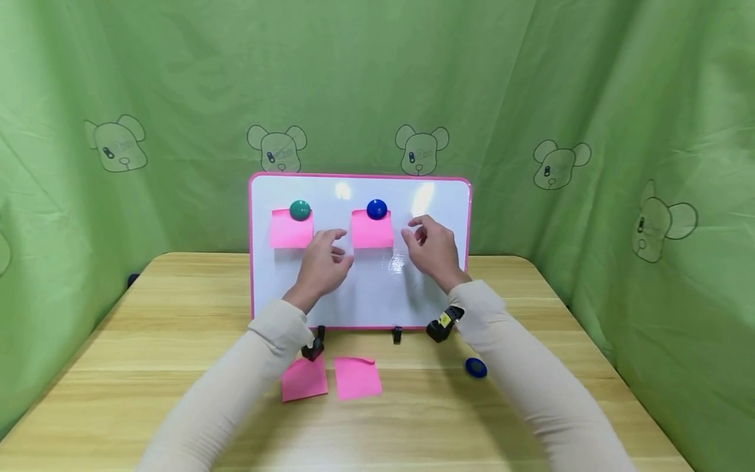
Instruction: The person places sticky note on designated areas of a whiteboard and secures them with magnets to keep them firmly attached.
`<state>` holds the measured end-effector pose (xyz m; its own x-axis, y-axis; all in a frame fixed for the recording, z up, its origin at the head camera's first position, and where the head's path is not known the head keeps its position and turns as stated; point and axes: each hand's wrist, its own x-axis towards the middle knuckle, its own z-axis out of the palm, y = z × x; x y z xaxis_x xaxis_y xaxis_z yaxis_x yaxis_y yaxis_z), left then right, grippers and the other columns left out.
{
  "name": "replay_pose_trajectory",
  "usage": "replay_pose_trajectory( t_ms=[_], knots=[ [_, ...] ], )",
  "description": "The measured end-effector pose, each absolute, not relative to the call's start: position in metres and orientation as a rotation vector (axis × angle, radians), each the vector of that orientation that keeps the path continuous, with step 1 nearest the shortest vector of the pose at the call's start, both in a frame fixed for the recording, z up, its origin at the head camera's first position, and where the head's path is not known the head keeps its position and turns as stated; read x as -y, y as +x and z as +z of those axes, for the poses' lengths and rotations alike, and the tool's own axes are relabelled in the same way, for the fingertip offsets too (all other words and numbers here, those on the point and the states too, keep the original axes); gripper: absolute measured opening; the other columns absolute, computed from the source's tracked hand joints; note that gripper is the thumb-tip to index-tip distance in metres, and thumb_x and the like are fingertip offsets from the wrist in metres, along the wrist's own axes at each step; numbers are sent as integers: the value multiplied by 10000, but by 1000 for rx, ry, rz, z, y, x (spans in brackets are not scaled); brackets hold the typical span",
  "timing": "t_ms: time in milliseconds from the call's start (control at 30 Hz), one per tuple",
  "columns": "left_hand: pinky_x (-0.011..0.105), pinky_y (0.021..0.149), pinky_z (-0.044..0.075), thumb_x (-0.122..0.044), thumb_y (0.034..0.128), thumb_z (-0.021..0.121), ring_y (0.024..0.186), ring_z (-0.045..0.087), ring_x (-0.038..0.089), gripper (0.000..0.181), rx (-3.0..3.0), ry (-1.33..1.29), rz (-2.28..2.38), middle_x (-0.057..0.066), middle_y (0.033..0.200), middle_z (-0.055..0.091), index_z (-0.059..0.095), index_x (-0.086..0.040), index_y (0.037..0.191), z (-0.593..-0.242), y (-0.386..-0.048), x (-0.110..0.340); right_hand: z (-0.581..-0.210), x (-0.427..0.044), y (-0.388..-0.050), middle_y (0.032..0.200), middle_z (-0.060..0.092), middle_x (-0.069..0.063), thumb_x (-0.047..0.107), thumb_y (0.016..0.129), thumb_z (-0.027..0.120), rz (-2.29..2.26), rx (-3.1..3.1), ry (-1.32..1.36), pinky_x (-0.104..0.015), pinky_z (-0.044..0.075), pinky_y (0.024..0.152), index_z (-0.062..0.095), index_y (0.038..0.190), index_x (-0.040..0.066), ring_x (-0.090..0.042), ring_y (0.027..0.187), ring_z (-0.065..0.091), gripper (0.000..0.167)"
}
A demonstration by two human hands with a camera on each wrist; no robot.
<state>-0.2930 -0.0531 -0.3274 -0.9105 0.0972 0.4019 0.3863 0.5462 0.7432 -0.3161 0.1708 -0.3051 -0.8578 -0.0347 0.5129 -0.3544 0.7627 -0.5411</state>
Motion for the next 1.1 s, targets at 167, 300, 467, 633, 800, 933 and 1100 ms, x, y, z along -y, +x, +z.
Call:
replay_pose_trajectory(
  t_ms=[167,300,467,633,800,933,1100],
  knots=[
    [372,772,576,-89,875,682,950,650,257,447,2465,-392,-1299,148,1183,553,550,-19,1296,-341,-282,73,-315,-188,-307,756,565,-62,243,947,616,855,2450,312,-330,437,590,624,1089,56,-220,683,518,235],
    [371,770,578,-89,871,688,941,649,250,437,2476,-372,-1280,144,1181,556,557,-26,1284,-352,-272,88,-321,-200,-299,742,567,-65,227,942,621,835,2444,326,-328,436,579,626,1083,41,-218,668,514,234],
    [367,783,575,-79,867,689,943,648,254,455,2493,-371,-1273,148,1207,546,547,-19,1296,-364,-260,103,-331,-213,-287,739,575,-72,211,936,625,835,2464,321,-327,434,573,631,1086,26,-221,661,514,238],
    [364,780,574,-65,846,693,925,657,272,468,2491,-392,-1277,174,1196,547,551,14,1285,-376,-250,116,-345,-226,-278,728,569,-74,180,926,637,834,2468,328,-327,424,570,634,1061,7,-220,651,501,219],
    [357,761,578,-51,823,705,895,665,274,471,2502,-411,-1247,192,1168,553,563,29,1264,-388,-243,128,-362,-238,-270,695,561,-49,167,911,658,797,2464,365,-324,427,560,646,1020,14,-199,622,491,188],
    [359,758,579,-62,825,718,897,664,270,482,2556,-414,-1219,186,1161,553,560,24,1271,-395,-237,135,-375,-246,-264,680,558,-28,142,899,666,778,2478,400,-318,424,560,650,999,22,-181,613,484,157],
    [357,776,575,-72,833,726,922,658,272,501,2635,-433,-1198,190,1214,548,542,19,1290,-401,-227,141,-391,-257,-257,697,550,-13,130,902,663,792,2559,412,-309,427,574,646,1005,26,-177,632,475,148]
  ],
)
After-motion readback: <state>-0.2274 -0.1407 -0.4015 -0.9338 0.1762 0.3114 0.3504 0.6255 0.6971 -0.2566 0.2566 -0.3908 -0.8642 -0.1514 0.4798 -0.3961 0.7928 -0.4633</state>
